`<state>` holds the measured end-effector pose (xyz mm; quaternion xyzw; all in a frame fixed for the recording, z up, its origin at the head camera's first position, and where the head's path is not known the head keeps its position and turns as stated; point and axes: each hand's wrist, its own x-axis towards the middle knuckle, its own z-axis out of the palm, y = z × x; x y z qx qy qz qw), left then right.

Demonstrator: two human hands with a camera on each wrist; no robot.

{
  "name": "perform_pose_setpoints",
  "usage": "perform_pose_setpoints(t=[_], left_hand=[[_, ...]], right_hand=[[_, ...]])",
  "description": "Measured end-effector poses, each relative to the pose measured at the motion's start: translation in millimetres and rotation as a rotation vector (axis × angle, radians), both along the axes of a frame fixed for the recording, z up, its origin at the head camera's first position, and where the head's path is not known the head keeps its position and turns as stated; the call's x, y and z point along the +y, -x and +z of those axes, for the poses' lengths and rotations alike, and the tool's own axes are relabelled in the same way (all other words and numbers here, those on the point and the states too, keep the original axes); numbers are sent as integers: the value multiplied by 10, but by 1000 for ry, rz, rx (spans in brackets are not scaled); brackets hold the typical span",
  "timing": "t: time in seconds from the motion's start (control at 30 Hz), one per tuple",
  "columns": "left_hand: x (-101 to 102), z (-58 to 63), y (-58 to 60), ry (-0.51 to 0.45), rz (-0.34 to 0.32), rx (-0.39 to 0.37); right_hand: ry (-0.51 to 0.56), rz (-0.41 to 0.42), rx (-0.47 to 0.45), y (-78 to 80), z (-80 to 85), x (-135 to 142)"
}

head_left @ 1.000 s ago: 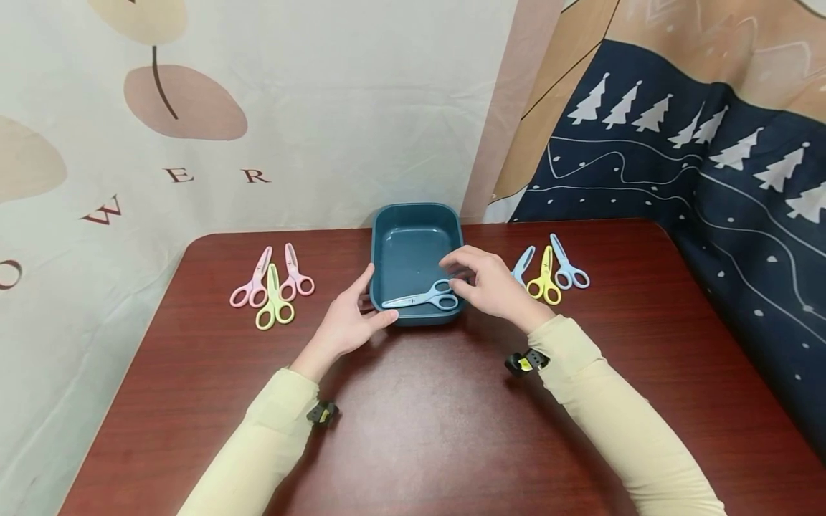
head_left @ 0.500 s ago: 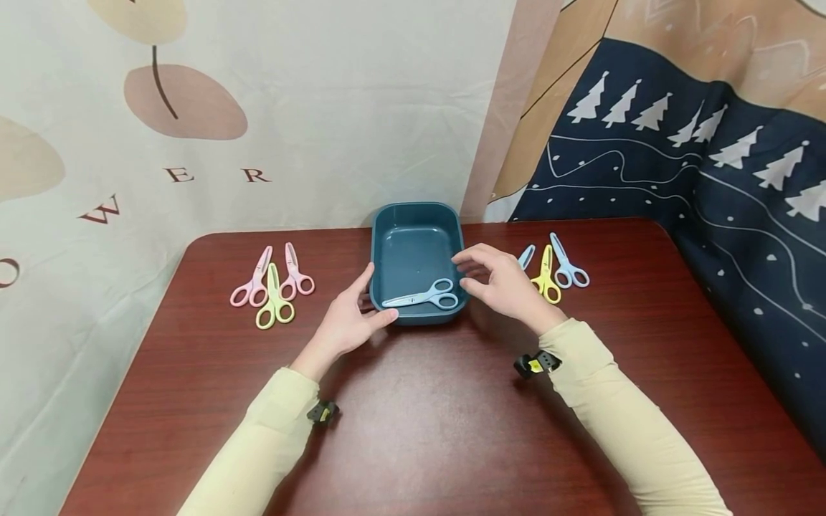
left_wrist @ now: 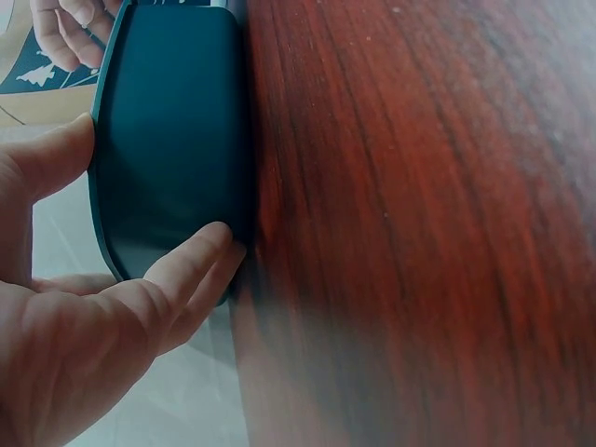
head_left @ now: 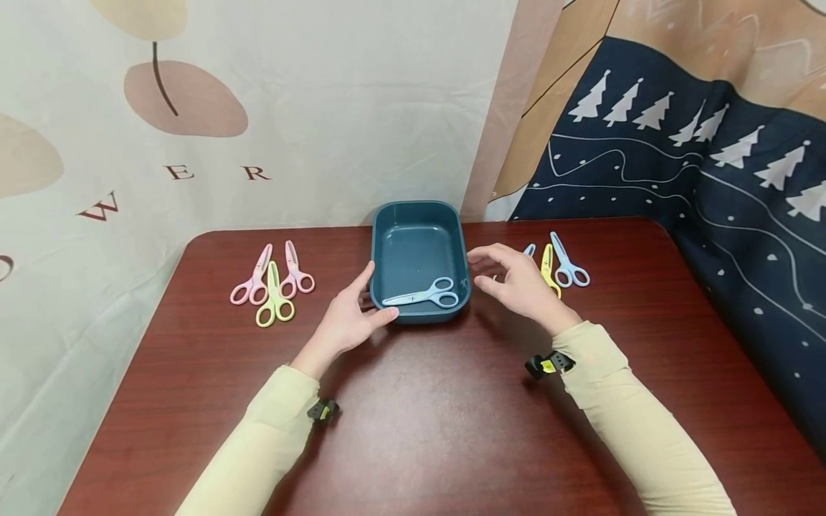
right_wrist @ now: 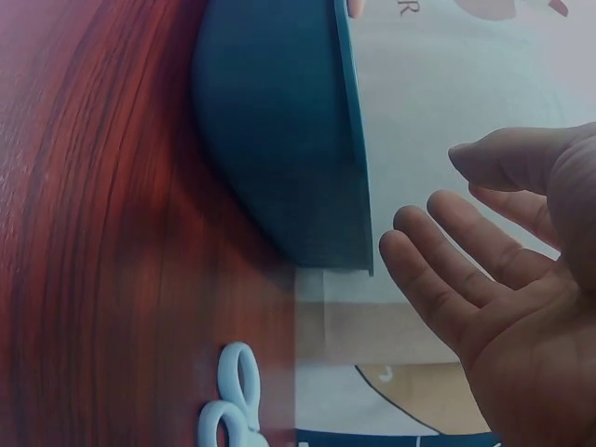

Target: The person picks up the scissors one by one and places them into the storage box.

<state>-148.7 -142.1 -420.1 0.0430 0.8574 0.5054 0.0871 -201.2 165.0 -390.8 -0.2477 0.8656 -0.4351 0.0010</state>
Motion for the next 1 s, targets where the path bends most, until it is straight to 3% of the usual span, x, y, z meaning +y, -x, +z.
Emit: perform_pose_setpoints(t=[1.0], left_hand=[[-5,-13,9,1,-1,2]], right_hand=[[-32,-136,-35,20,-137,458]])
